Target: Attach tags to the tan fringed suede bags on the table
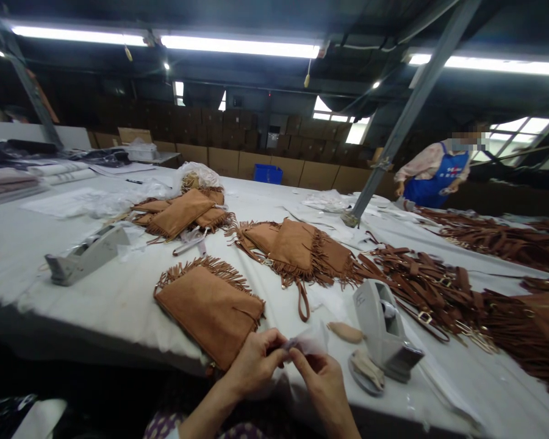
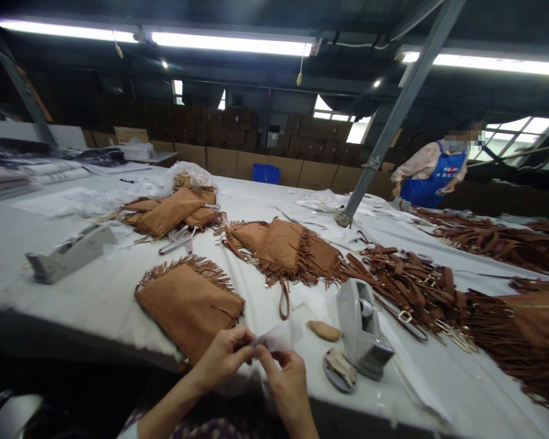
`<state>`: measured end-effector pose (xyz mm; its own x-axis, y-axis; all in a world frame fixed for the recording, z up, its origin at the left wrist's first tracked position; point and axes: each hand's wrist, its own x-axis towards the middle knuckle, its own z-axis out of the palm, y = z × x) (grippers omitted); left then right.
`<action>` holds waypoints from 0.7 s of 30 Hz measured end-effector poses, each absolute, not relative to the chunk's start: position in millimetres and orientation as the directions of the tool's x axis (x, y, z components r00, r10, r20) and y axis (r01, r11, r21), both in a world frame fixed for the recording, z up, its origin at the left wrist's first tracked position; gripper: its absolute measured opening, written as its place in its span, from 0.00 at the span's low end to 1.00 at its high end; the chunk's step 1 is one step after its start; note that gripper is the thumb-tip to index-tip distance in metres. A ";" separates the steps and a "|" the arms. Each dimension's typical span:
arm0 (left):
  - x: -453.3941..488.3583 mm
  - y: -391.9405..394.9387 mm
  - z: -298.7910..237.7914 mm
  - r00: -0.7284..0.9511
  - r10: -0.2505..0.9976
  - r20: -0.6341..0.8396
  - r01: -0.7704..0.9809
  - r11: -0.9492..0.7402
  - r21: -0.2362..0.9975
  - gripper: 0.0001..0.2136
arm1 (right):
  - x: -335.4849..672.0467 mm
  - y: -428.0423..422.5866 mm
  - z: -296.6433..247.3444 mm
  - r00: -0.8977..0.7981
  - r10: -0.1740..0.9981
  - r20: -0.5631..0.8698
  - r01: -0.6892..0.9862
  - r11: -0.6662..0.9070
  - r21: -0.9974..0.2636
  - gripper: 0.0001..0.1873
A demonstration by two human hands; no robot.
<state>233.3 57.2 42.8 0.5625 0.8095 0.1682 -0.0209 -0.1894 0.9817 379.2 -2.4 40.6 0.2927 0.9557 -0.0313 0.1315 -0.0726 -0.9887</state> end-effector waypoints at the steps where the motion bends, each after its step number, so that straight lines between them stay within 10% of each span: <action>1: 233.2 57.5 42.4 0.558 0.813 0.164 -0.028 -0.179 0.983 0.03 | 376.5 -2.2 39.1 0.307 0.951 -0.040 0.144 -0.088 -0.986 0.23; 9: 202.3 52.1 42.9 0.647 0.738 0.193 0.107 -0.339 0.935 0.27 | 362.4 -7.6 36.8 0.365 0.930 -0.041 0.100 -0.083 -0.992 0.22; 13: 180.7 48.9 33.7 0.592 0.790 0.161 0.395 -0.459 0.796 0.08 | 356.2 -10.1 45.2 0.390 0.920 0.041 0.120 -0.007 -0.993 0.20; 21: 171.2 46.3 29.2 0.587 0.783 0.207 0.355 -0.479 0.803 0.08 | 318.3 -9.0 15.5 0.330 0.941 0.070 0.255 -0.017 -0.967 0.21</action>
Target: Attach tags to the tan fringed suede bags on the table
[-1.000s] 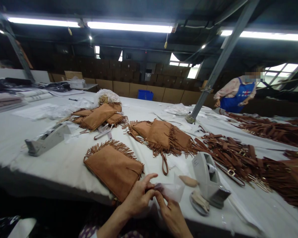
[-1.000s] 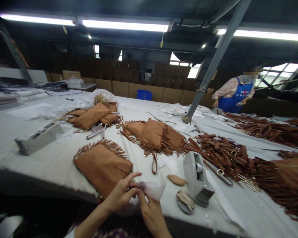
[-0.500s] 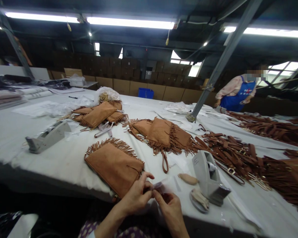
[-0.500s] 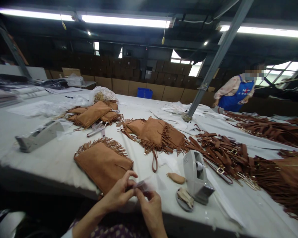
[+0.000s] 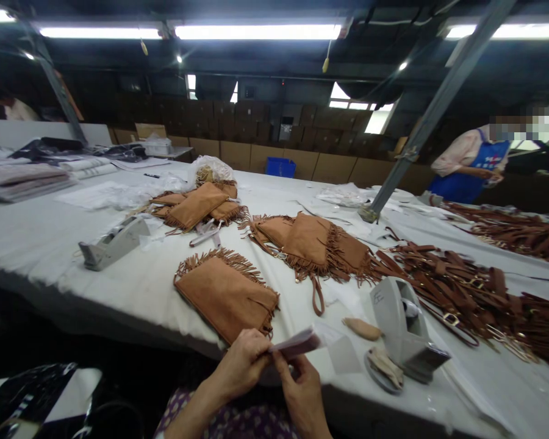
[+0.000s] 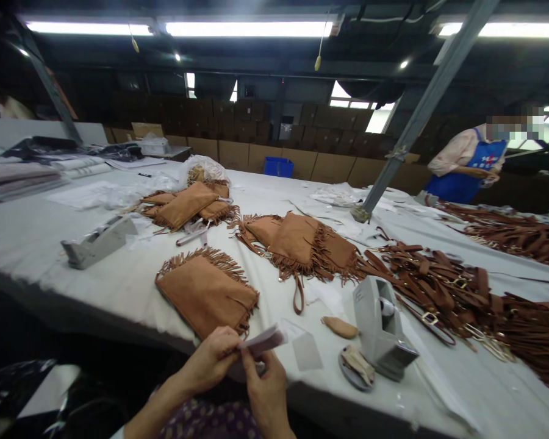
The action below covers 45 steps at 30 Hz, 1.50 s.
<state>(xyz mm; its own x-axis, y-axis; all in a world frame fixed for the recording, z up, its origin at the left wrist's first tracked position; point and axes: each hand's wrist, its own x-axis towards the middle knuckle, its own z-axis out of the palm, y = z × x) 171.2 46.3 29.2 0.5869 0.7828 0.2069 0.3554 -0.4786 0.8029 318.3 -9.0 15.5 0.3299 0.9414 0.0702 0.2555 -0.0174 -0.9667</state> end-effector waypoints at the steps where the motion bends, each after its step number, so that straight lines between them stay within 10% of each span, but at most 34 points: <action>1: 169.5 45.5 28.8 0.588 0.781 0.210 0.352 -0.481 0.803 0.07 | 316.7 -8.9 14.3 0.323 0.944 0.072 0.251 -0.012 -0.968 0.21; 8: 149.8 43.8 9.9 0.582 0.761 0.287 0.494 -0.611 0.618 0.14 | 313.6 -12.6 29.0 0.429 0.889 0.162 0.256 0.052 -0.965 0.21; 24: 137.9 50.7 19.2 0.650 0.738 0.184 0.362 -0.513 0.778 0.09 | 319.7 -6.4 40.7 0.431 0.902 -0.001 0.165 -0.080 -0.983 0.24; 41: 147.0 50.3 8.1 0.622 0.734 0.273 0.330 -0.562 0.759 0.12 | 300.2 6.1 -5.5 0.078 0.829 0.554 0.596 0.407 -0.692 0.09; 45: 133.3 61.7 -26.9 0.599 0.656 0.460 0.288 -0.712 0.640 0.11 | 308.8 2.5 10.8 -0.009 0.897 0.441 0.474 0.392 -0.788 0.08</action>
<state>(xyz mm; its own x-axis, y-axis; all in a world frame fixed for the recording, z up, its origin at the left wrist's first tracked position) 133.3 61.7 -26.9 0.5987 0.6559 0.4597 0.2882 -0.7119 0.6404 308.8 2.5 10.8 -0.0087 0.8974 0.4412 0.4745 0.3921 -0.7881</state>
